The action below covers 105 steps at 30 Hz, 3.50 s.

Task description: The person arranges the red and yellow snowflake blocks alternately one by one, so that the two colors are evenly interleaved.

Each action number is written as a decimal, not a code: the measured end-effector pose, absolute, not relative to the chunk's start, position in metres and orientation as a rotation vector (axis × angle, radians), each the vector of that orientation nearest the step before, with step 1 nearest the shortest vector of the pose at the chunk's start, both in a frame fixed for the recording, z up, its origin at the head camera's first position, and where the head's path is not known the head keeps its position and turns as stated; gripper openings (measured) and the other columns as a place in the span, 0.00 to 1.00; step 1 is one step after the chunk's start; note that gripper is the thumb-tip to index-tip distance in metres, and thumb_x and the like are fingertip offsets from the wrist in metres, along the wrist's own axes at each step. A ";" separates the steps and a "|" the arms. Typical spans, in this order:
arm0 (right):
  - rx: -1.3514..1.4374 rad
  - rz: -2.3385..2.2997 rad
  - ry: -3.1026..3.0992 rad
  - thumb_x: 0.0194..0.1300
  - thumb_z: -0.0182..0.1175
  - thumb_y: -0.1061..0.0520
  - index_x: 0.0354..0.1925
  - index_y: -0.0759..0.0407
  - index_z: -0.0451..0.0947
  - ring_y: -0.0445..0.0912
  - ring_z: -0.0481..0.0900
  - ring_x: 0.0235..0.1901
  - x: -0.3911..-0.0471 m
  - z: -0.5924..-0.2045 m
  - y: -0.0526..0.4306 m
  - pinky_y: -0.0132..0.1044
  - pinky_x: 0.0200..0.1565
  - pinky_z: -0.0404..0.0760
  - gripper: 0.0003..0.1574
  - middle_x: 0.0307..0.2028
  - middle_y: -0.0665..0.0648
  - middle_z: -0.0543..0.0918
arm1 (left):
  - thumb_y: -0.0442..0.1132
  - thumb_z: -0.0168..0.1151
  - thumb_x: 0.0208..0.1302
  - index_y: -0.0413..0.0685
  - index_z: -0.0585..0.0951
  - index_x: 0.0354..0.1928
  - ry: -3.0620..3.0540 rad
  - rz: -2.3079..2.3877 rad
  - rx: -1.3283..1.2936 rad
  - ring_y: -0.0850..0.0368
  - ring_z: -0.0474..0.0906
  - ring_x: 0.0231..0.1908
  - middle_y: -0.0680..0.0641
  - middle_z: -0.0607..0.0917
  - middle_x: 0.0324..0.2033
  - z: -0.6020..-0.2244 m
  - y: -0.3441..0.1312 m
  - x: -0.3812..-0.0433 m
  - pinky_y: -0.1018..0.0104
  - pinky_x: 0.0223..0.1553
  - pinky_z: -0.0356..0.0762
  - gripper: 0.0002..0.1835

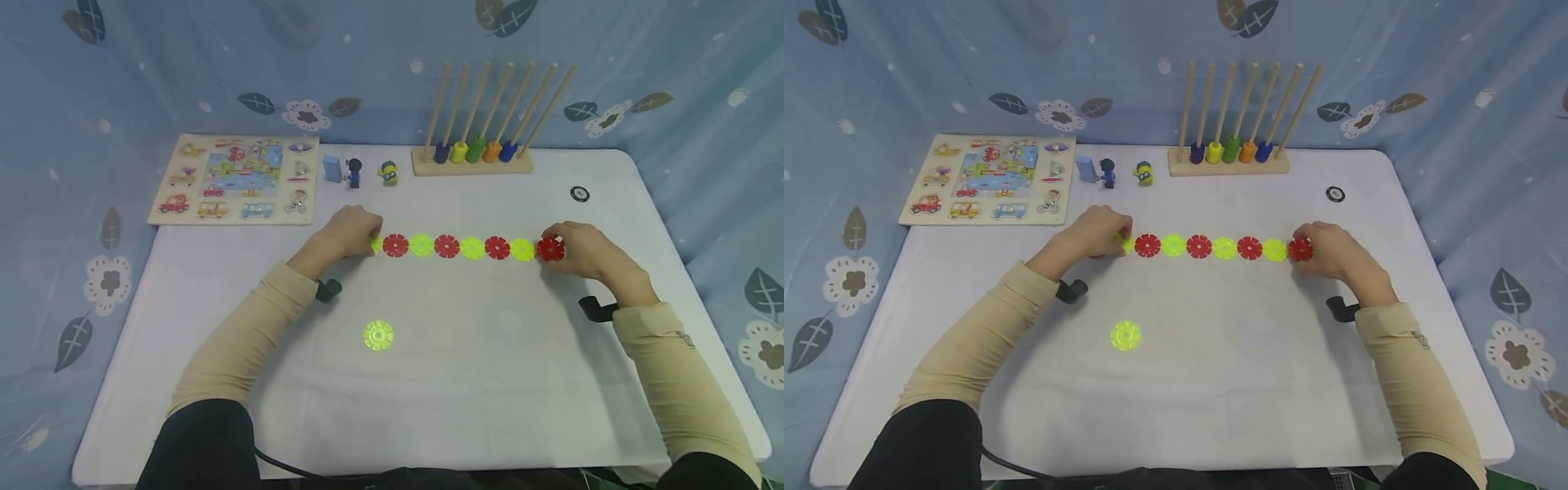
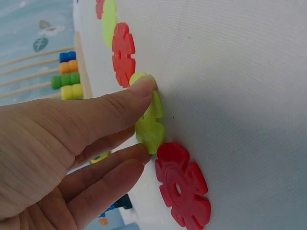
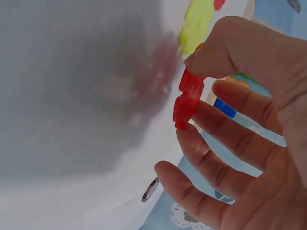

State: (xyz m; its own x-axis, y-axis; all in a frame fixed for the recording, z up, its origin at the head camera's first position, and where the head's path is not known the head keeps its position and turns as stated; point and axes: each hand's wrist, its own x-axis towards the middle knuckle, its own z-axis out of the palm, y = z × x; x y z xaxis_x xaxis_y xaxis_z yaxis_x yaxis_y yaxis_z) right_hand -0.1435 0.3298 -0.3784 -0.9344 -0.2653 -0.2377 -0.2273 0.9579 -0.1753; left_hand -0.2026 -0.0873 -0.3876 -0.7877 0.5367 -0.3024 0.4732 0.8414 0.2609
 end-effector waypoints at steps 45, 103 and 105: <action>-1.294 -0.184 2.683 0.50 0.73 0.54 0.47 0.55 0.82 0.50 0.82 0.48 -0.111 -0.400 0.170 0.43 0.52 0.82 0.24 0.46 0.55 0.84 | 0.42 0.72 0.54 0.49 0.79 0.42 2.651 0.215 0.757 0.53 0.76 0.40 0.49 0.84 0.36 -0.387 -0.086 -0.201 0.61 0.48 0.73 0.15; -1.457 0.021 2.494 0.51 0.70 0.45 0.52 0.43 0.81 0.47 0.76 0.47 -0.082 -0.386 0.116 0.40 0.48 0.79 0.28 0.49 0.50 0.80 | 0.42 0.72 0.54 0.47 0.80 0.44 2.682 0.214 0.802 0.53 0.78 0.38 0.48 0.85 0.37 -0.390 -0.085 -0.197 0.60 0.46 0.76 0.17; -1.428 -0.043 2.547 0.50 0.71 0.45 0.52 0.44 0.82 0.47 0.77 0.48 -0.088 -0.385 0.130 0.42 0.50 0.80 0.28 0.48 0.50 0.81 | 0.42 0.72 0.54 0.47 0.79 0.44 2.678 0.218 0.795 0.53 0.77 0.38 0.48 0.85 0.36 -0.390 -0.085 -0.197 0.60 0.46 0.75 0.17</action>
State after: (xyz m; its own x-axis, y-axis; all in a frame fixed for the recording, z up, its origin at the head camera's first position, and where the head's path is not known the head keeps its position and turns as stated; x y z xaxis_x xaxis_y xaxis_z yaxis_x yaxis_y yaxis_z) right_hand -0.0884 0.1296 -0.3847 -0.5033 -0.8458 -0.1768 -0.8393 0.5272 -0.1327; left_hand -0.1974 -0.0851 -0.3896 -0.7862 0.5531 -0.2756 0.5012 0.8316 0.2391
